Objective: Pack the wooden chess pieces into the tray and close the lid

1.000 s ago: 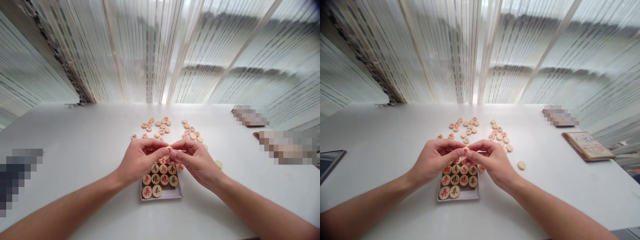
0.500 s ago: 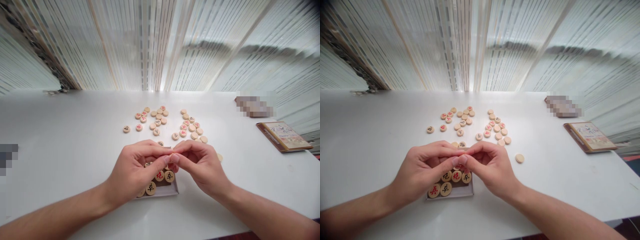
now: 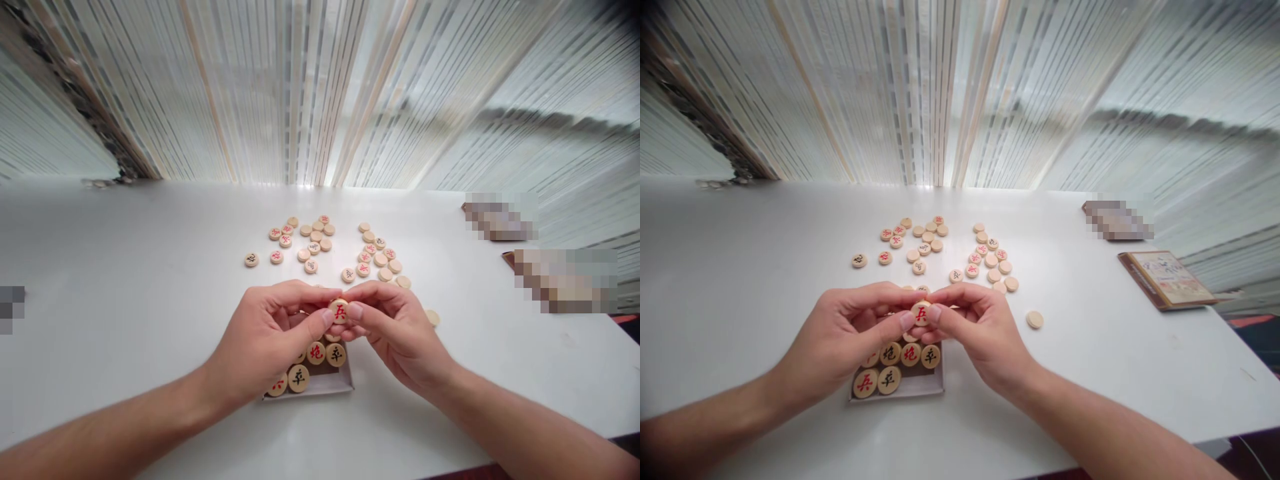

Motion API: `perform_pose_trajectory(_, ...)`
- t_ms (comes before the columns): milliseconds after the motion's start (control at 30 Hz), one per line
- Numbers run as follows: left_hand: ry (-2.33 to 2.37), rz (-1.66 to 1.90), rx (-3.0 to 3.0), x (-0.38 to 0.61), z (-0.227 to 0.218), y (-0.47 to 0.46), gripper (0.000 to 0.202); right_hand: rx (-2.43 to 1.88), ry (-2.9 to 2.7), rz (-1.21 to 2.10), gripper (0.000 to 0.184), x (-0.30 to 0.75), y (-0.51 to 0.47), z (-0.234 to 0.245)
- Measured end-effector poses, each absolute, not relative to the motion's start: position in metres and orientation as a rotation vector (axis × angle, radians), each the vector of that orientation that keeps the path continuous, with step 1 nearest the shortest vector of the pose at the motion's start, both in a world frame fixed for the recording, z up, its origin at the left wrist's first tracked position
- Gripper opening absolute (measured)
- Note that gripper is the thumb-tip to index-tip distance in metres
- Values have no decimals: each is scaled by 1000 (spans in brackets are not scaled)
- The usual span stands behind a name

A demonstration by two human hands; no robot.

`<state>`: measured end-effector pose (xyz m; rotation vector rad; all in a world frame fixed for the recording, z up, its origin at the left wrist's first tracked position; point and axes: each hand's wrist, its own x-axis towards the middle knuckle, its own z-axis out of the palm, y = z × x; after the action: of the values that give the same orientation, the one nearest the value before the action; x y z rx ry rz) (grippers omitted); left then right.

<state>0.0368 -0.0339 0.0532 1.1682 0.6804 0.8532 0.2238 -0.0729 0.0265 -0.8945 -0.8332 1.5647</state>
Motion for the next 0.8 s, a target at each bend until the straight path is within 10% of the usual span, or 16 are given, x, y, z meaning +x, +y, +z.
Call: perform_pose_trajectory(800,714,886,1283,33,45,-37,19,-987,-949,1429,38,221,-74,28)
